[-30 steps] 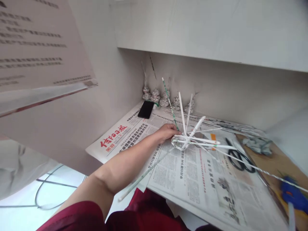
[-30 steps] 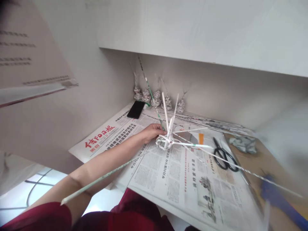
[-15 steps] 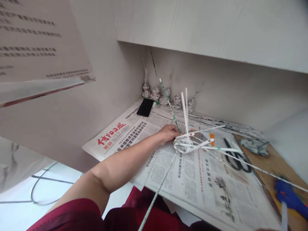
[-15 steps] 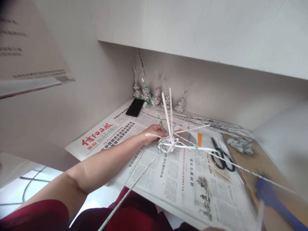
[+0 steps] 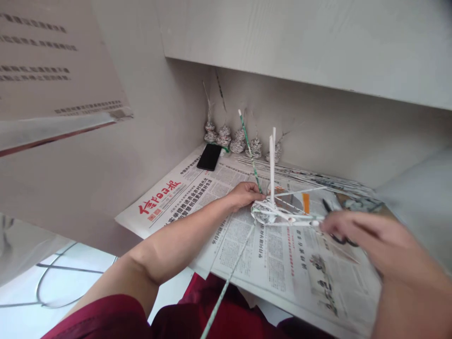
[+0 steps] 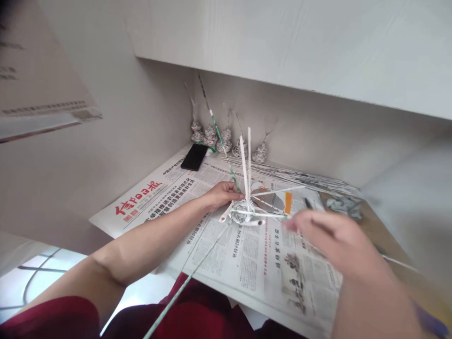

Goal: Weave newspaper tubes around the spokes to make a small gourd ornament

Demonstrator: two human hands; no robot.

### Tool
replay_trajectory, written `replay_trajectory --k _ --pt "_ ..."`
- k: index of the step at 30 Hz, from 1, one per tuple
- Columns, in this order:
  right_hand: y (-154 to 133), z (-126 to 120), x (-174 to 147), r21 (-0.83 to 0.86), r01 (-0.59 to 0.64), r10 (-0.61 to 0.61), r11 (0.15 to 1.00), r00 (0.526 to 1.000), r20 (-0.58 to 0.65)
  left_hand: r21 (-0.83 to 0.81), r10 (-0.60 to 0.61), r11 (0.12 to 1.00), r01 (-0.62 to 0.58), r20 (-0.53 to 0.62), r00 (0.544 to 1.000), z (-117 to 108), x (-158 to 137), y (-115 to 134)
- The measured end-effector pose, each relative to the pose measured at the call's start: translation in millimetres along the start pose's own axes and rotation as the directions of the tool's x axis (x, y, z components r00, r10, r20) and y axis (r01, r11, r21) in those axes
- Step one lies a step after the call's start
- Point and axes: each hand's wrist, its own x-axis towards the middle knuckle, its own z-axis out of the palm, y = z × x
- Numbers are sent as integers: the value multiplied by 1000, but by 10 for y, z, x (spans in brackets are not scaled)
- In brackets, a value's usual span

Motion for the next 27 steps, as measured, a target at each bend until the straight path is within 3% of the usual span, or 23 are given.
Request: replay_trajectory --k 1,3,5,7,10,13,15,20,27 --pt "-6 37 217 -194 -76 58 978 994 -98 0 -1 1000 1 4 1000 2 -2 -1" --pt "58 161 524 -478 -174 103 861 980 -171 1 -9 1000 9 15 1000 7 -7 -4" --pt "170 326 662 -523 -141 80 841 987 -137 8 -23 1000 23 29 999 12 -16 -4" --pt "253 492 694 -412 -137 156 901 988 12 27 -29 999 27 46 999 18 -30 1" --pt "252 698 686 -19 -237 237 971 955 177 73 -33 997 27 86 996 29 -54 18" --pt "177 862 686 281 -342 302 897 937 176 132 -57 990 41 118 991 42 -73 34" --pt "150 958 685 395 -367 343 842 930 134 171 -70 984 49 122 990 47 -79 38" --pt "193 1099 666 510 -328 382 795 924 -2 213 -77 976 51 113 991 44 -73 22" --pt "228 1103 676 532 -334 428 778 902 -62 250 -101 965 79 75 992 48 -58 0"
